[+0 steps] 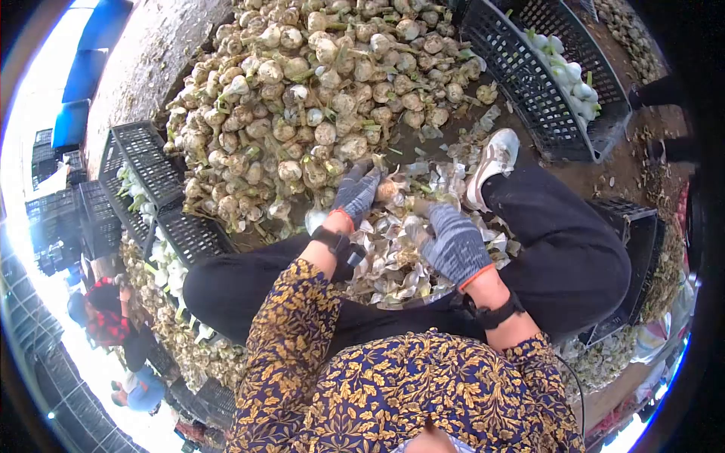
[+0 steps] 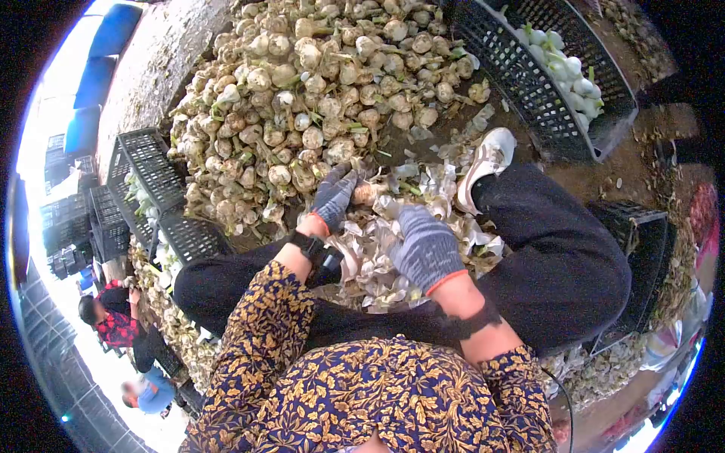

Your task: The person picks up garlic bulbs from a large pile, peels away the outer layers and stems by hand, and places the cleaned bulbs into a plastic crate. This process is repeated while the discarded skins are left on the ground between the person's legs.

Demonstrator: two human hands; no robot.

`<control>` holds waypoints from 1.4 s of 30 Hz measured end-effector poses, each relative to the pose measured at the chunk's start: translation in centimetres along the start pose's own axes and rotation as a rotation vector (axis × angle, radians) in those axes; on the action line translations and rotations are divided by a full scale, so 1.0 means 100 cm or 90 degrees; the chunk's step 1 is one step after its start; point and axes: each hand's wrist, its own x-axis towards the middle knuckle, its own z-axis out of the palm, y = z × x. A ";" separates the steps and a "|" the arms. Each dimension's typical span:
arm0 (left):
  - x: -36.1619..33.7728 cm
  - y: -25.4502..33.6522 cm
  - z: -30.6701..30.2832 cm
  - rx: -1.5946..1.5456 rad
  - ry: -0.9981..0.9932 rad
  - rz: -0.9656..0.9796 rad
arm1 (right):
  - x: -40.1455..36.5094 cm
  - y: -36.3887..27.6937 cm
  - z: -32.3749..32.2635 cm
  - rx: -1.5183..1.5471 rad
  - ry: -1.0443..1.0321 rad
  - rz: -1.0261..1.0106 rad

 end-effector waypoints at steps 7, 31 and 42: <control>-0.053 0.034 0.017 0.160 -0.111 0.333 | 0.012 0.021 -0.001 0.221 0.018 0.100; -0.107 0.023 0.040 0.073 0.089 0.486 | 0.004 0.024 -0.002 0.176 -0.025 -0.023; -0.103 0.022 0.040 0.045 0.115 0.461 | 0.005 0.040 0.013 0.164 -0.011 -0.158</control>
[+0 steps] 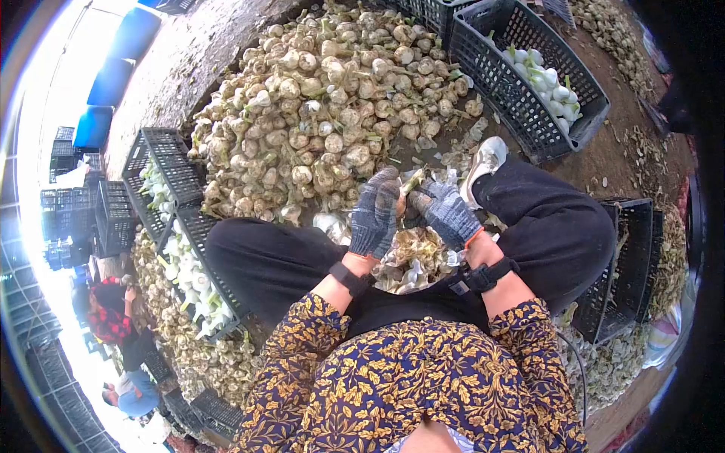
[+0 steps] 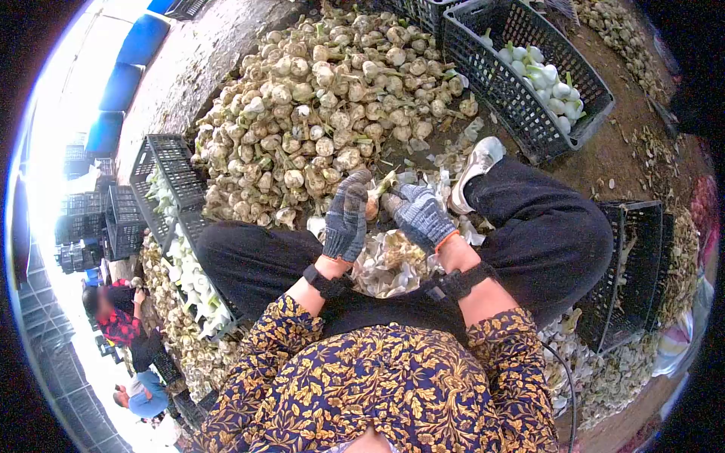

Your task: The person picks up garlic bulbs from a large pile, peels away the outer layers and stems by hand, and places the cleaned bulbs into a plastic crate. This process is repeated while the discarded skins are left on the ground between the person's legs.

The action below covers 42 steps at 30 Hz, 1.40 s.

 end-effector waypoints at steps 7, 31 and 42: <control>0.002 -0.007 0.002 0.055 0.003 0.040 | 0.000 -0.006 -0.002 -0.080 0.031 -0.027; -0.007 -0.013 0.003 0.218 -0.012 0.122 | 0.001 -0.019 -0.006 -0.067 0.143 0.174; -0.003 -0.016 0.000 -0.238 -0.130 -0.269 | 0.000 -0.014 -0.004 0.025 0.069 0.215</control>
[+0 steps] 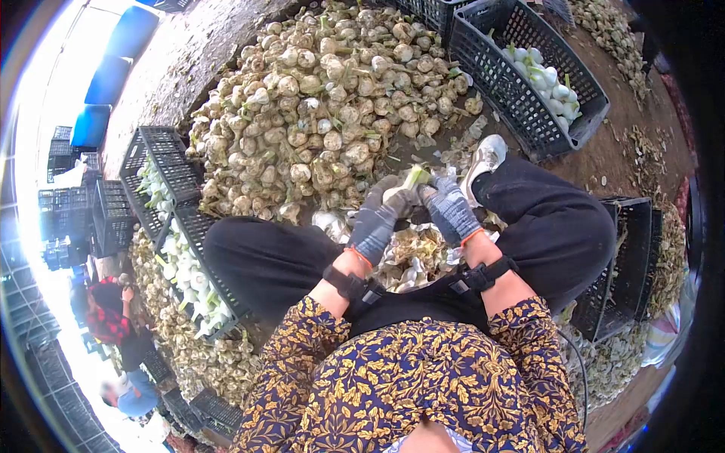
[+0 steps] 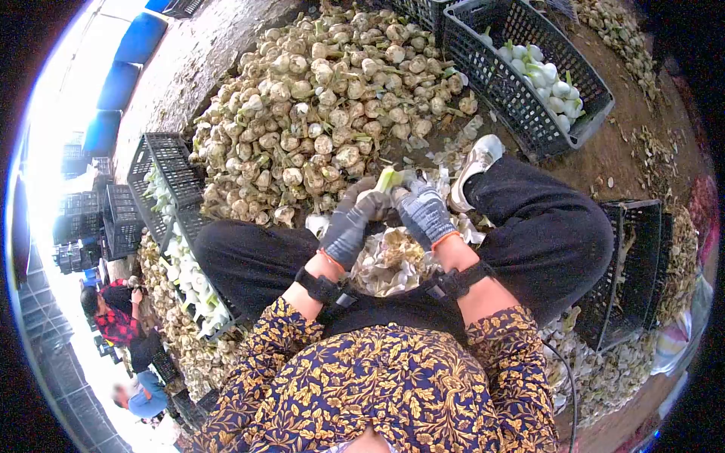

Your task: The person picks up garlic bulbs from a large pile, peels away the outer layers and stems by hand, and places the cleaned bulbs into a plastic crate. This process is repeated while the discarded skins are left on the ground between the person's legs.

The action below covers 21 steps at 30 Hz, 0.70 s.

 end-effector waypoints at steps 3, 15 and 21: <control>-0.006 0.012 0.004 -0.190 -0.017 -0.114 | 0.001 0.002 -0.011 -0.411 -0.081 -0.218; -0.006 0.017 -0.003 -0.290 -0.062 -0.206 | -0.002 0.006 0.007 0.028 0.093 -0.017; 0.007 0.010 -0.011 -0.305 0.096 -0.163 | 0.020 0.092 0.035 0.346 0.144 -0.060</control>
